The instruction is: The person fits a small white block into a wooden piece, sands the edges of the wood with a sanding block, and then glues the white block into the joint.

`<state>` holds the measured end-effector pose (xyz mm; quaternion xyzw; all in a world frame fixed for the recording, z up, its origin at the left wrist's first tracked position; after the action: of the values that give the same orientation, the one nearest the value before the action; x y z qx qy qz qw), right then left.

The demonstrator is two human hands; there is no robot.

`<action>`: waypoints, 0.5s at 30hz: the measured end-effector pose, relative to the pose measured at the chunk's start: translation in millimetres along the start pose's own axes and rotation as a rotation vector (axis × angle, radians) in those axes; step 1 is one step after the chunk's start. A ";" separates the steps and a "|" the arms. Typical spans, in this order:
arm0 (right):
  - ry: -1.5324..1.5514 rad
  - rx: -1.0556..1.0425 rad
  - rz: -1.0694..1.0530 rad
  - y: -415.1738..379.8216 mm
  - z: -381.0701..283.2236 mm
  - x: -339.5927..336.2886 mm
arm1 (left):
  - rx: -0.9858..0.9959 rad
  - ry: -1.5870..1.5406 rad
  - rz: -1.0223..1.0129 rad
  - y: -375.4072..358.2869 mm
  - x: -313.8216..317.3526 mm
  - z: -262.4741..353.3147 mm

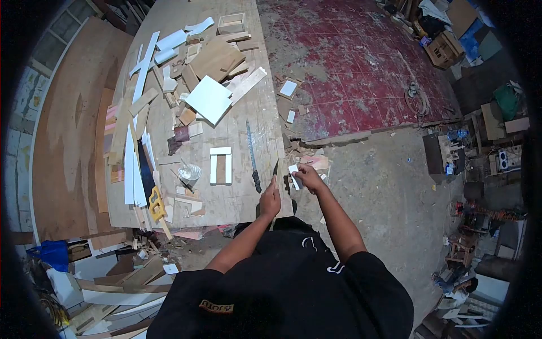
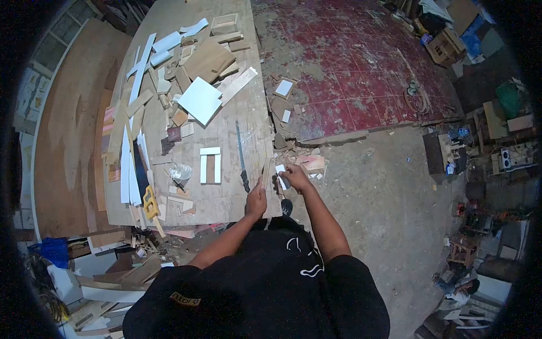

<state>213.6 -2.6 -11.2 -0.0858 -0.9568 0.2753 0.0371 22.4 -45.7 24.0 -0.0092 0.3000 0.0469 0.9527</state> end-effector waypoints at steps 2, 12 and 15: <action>0.021 0.003 -0.047 -2.7 6.8 0.7 | 0.022 -0.005 0.002 1.1 0.6 -1.2; -0.010 0.105 0.122 -16.3 -2.4 0.9 | 0.049 -0.049 0.023 1.3 -0.8 1.5; 0.106 0.113 0.125 -13.1 5.2 10.0 | 0.007 -0.046 -0.007 0.7 -2.4 4.6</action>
<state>201.3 -14.4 -8.4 -0.1575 -0.9293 0.3255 0.0754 23.0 -45.0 29.1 -0.0058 0.2780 0.0427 0.9596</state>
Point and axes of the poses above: each hand's wrist, its own y-axis towards the middle knuckle, its own x-axis out of the palm, z = x × y, the point moved 2 cm from there along y, towards the middle knuckle, and after that the axes turned 14 degrees about z, right-handed, at the moved point
